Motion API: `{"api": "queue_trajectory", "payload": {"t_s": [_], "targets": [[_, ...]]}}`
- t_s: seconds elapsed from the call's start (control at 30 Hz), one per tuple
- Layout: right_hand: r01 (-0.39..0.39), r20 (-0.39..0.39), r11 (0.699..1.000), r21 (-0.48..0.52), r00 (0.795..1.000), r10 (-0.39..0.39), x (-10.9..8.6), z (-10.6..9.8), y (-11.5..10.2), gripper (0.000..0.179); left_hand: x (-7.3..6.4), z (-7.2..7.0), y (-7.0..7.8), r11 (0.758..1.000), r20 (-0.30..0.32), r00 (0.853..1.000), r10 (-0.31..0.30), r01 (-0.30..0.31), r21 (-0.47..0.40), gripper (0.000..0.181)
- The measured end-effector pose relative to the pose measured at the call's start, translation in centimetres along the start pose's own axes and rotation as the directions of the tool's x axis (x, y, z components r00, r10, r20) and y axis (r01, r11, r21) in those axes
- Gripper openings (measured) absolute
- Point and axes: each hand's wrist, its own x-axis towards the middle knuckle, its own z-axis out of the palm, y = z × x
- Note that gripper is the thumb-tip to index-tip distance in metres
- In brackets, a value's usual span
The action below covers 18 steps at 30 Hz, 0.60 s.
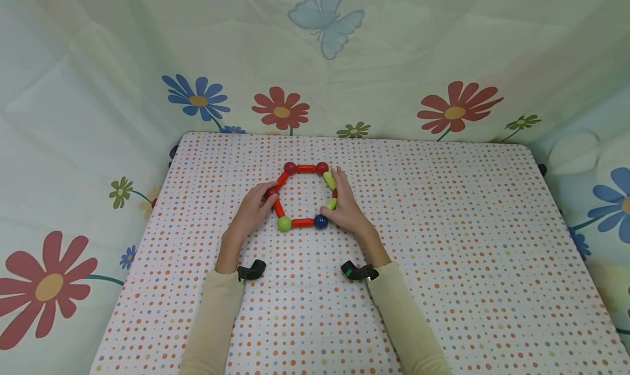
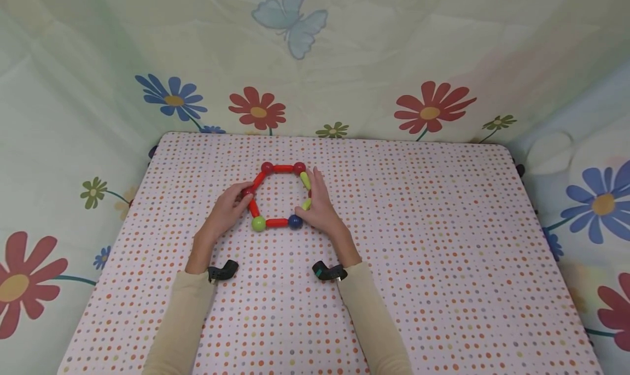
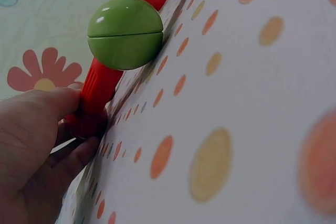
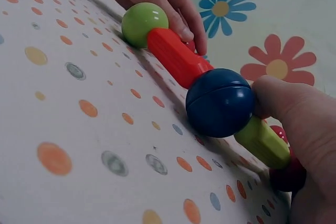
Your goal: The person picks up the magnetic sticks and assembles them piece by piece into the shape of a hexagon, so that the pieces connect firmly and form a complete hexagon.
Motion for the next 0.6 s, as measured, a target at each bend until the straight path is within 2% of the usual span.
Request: {"api": "queue_trajectory", "payload": {"t_s": [0.23, 0.37, 0.5, 0.6], "targets": [[-0.008, 0.026, 1.0, 0.023, 1.0, 0.008, 0.0, -0.01, -0.07, 0.101, 0.0, -0.08, 0.09, 1.0, -0.001, 1.0, 0.003, -0.003, -0.003, 0.043], [-0.018, 0.022, 0.998, 0.058, 1.0, 0.017, -0.07, -0.12, -0.16, 0.097, -0.04, -0.11, 0.15, 1.0, 0.009, 1.0, -0.018, 0.018, -0.012, 0.044], [-0.007, -0.024, 0.989, 0.147, 1.0, 0.011, -0.07, -0.27, 0.21, 0.084, -0.11, -0.09, 0.3, 0.999, 0.022, 0.999, -0.05, 0.05, -0.014, 0.045], [-0.012, -0.054, 0.973, 0.23, 0.998, 0.025, -0.1, -0.36, 0.54, 0.076, -0.16, -0.15, 0.35, 0.999, 0.029, 0.999, -0.038, 0.039, -0.018, 0.046]]}}
